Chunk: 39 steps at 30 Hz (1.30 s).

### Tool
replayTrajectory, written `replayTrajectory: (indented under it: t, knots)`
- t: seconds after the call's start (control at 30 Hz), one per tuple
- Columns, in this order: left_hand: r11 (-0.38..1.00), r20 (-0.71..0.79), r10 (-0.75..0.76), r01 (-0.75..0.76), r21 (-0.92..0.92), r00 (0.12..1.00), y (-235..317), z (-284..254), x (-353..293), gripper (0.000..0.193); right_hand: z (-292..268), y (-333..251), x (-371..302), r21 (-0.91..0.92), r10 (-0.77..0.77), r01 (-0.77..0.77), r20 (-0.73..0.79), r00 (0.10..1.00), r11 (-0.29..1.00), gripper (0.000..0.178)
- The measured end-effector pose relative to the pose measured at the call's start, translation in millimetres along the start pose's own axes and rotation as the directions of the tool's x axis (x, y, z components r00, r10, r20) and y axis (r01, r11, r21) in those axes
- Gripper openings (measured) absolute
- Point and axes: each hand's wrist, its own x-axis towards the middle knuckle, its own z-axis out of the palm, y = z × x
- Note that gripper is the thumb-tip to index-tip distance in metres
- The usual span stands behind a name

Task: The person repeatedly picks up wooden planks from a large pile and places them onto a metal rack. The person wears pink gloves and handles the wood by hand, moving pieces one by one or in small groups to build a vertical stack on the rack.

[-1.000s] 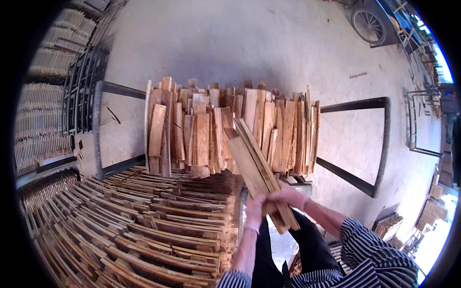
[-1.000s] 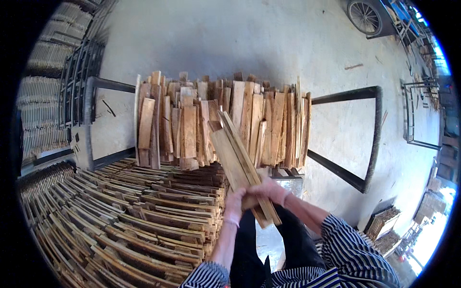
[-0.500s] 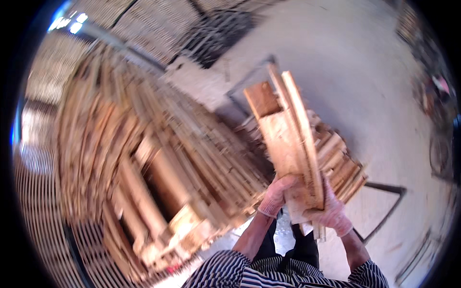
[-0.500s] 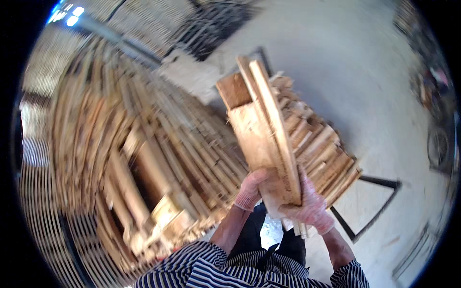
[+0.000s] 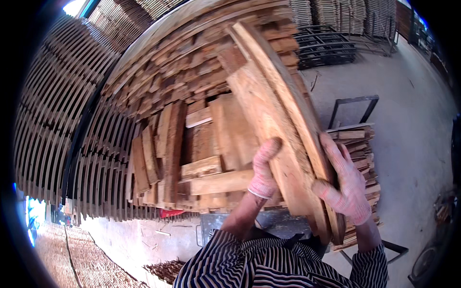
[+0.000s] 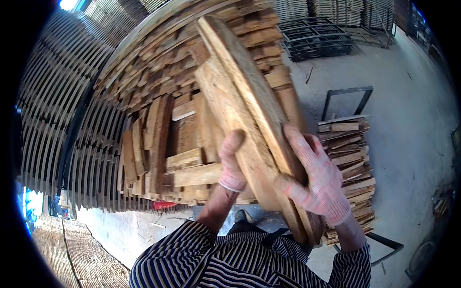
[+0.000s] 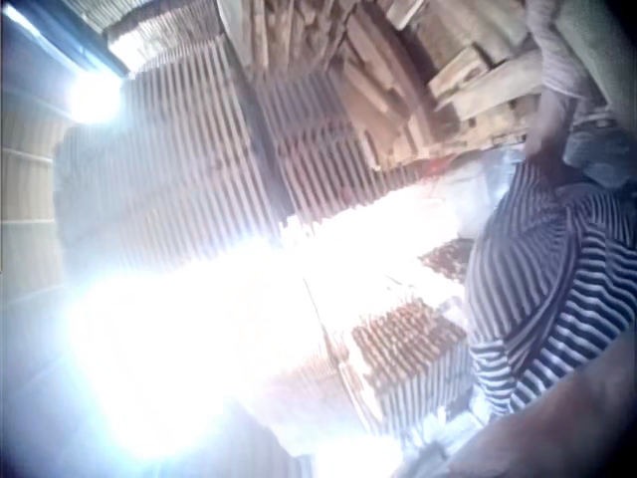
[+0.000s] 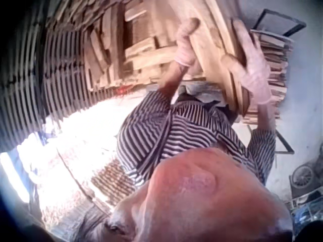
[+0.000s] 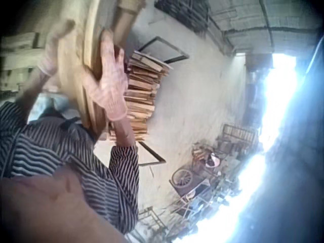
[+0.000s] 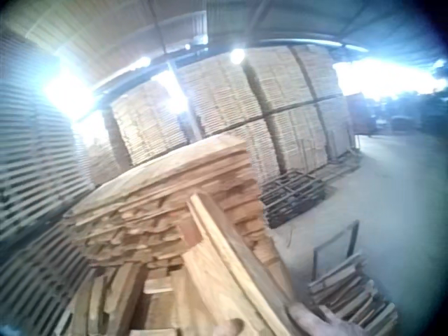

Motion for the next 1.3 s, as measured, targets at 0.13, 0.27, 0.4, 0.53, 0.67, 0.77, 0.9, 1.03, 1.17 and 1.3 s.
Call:
replayTrajectory:
  t: [0.13, 0.27, 0.4, 0.53, 0.67, 0.77, 0.9, 1.03, 1.17, 1.3]
  knots:
    - [0.991, -0.125, 0.109, -0.098, 0.089, 0.986, 140.8, -80.0, -53.2, 0.098, 115.2, -83.1, 55.1, 0.101, 0.091, -0.092, 0.017, 0.996, 0.991, 0.081]
    - [0.972, -0.165, 0.155, -0.120, 0.203, 0.974, 260.2, -163.7, -99.4, 0.090, 247.8, -95.7, 96.5, -0.210, 0.178, -0.177, -0.011, 0.984, 0.962, 0.076]
    - [0.961, -0.164, 0.255, -0.229, 0.157, 0.953, 341.2, -242.5, -135.1, 0.069, 329.6, -139.0, 139.1, -0.343, 0.326, -0.274, 0.105, 0.939, 0.899, 0.069]
    - [0.946, -0.236, 0.322, -0.301, 0.120, 0.917, 380.0, -283.1, -172.7, 0.064, 428.0, -148.0, 168.6, -0.462, 0.335, -0.280, 0.039, 0.942, 0.842, 0.059]
    - [0.922, -0.182, 0.381, -0.358, 0.144, 0.907, 399.2, -279.6, -199.8, 0.064, 449.7, -141.0, 196.9, -0.287, 0.324, -0.262, 0.191, 0.927, 0.921, 0.050]
    - [0.897, -0.233, 0.434, -0.394, 0.201, 0.870, 403.5, -295.8, -209.2, 0.071, 425.5, -121.4, 195.2, -0.219, 0.341, -0.294, 0.225, 0.913, 0.930, 0.053]
    - [0.882, 0.014, 0.404, -0.394, 0.260, 0.914, 417.7, -305.0, -236.6, 0.077, 339.1, -138.0, 189.5, -0.646, 0.299, -0.310, -0.130, 0.945, 0.697, 0.071]
    - [0.823, -0.187, 0.548, -0.484, 0.299, 0.816, 405.8, -296.6, -243.4, 0.075, 274.6, -60.7, 169.9, -0.817, 0.395, -0.397, -0.230, 0.889, 0.419, 0.079]
    - [0.793, -0.224, 0.602, -0.541, 0.281, 0.766, 400.0, -295.8, -261.0, 0.074, 254.6, -61.4, 171.9, -0.775, 0.462, -0.350, -0.085, 0.883, 0.526, 0.076]
    - [0.778, -0.055, 0.617, -0.598, 0.191, 0.785, 410.7, -309.0, -291.0, 0.069, 263.4, -76.8, 184.5, -0.846, 0.499, -0.324, -0.082, 0.863, 0.422, 0.076]
